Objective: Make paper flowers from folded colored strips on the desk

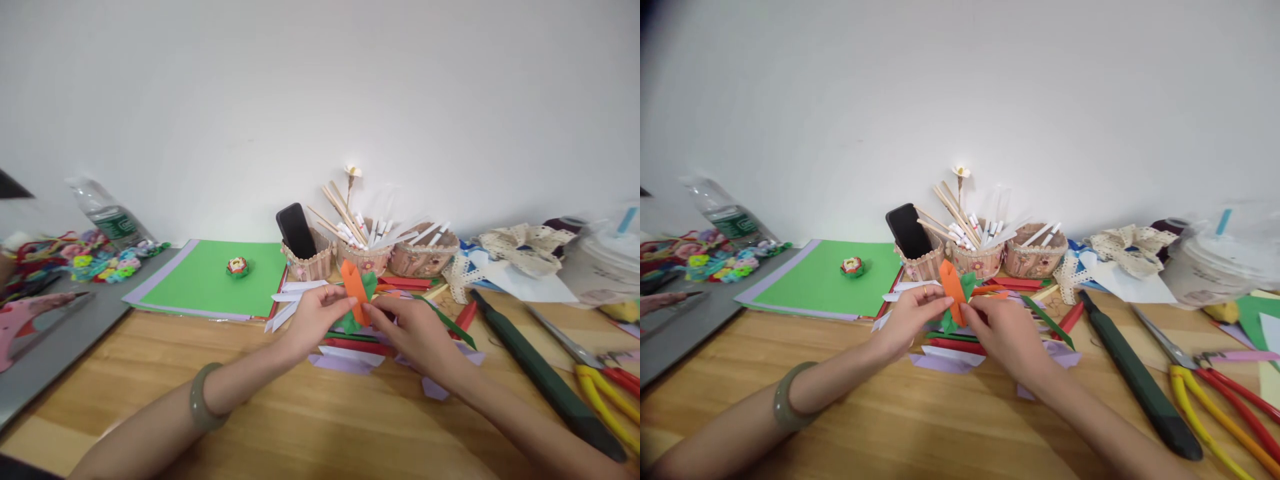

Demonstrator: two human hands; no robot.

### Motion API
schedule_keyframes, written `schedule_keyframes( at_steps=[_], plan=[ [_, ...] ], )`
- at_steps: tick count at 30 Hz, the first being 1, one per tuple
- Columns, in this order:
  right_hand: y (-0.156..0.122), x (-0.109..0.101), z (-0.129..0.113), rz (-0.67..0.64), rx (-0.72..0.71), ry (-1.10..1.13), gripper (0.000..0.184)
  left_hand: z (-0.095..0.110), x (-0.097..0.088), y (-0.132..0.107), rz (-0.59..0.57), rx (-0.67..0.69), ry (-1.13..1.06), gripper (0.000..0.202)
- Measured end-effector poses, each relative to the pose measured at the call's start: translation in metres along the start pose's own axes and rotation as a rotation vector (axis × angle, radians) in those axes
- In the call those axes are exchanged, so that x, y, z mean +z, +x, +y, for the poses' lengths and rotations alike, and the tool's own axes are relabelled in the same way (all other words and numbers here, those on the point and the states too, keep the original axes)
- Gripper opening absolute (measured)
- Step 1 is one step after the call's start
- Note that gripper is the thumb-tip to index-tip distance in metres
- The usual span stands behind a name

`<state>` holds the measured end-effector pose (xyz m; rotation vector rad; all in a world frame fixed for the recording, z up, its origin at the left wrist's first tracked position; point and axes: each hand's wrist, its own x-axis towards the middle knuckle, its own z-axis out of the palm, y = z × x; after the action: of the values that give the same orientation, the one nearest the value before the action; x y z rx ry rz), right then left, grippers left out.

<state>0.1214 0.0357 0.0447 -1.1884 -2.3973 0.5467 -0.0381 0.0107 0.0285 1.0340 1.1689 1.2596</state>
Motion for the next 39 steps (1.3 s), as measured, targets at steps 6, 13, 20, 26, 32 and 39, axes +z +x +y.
schedule_keyframes(
  at_steps=[6, 13, 20, 26, 32, 39],
  plan=[
    [0.000, -0.001, 0.000, 0.054, 0.080, -0.050, 0.036, 0.001, -0.003, 0.000, 0.062, -0.008, -0.039, 0.025],
    [-0.001, -0.002, -0.005, 0.035, 0.058, 0.060, 0.034, 0.004, 0.000, -0.003, -0.019, -0.045, -0.233, 0.050],
    [0.001, -0.002, -0.007, -0.098, 0.046, 0.249, 0.030, 0.005, -0.002, -0.004, -0.246, -0.122, -0.231, 0.034],
    [0.003, -0.003, -0.002, -0.265, 0.082, 0.375, 0.027, 0.003, -0.001, -0.002, -0.142, -0.116, -0.311, 0.031],
    [0.005, -0.008, 0.008, -0.396, 0.034, 0.416, 0.022, 0.002, -0.002, 0.000, -0.144, -0.165, -0.325, 0.028],
    [0.008, -0.011, 0.010, -0.395, 0.005, 0.338, 0.018, -0.001, -0.004, -0.001, -0.221, -0.168, -0.289, 0.028]
  ],
)
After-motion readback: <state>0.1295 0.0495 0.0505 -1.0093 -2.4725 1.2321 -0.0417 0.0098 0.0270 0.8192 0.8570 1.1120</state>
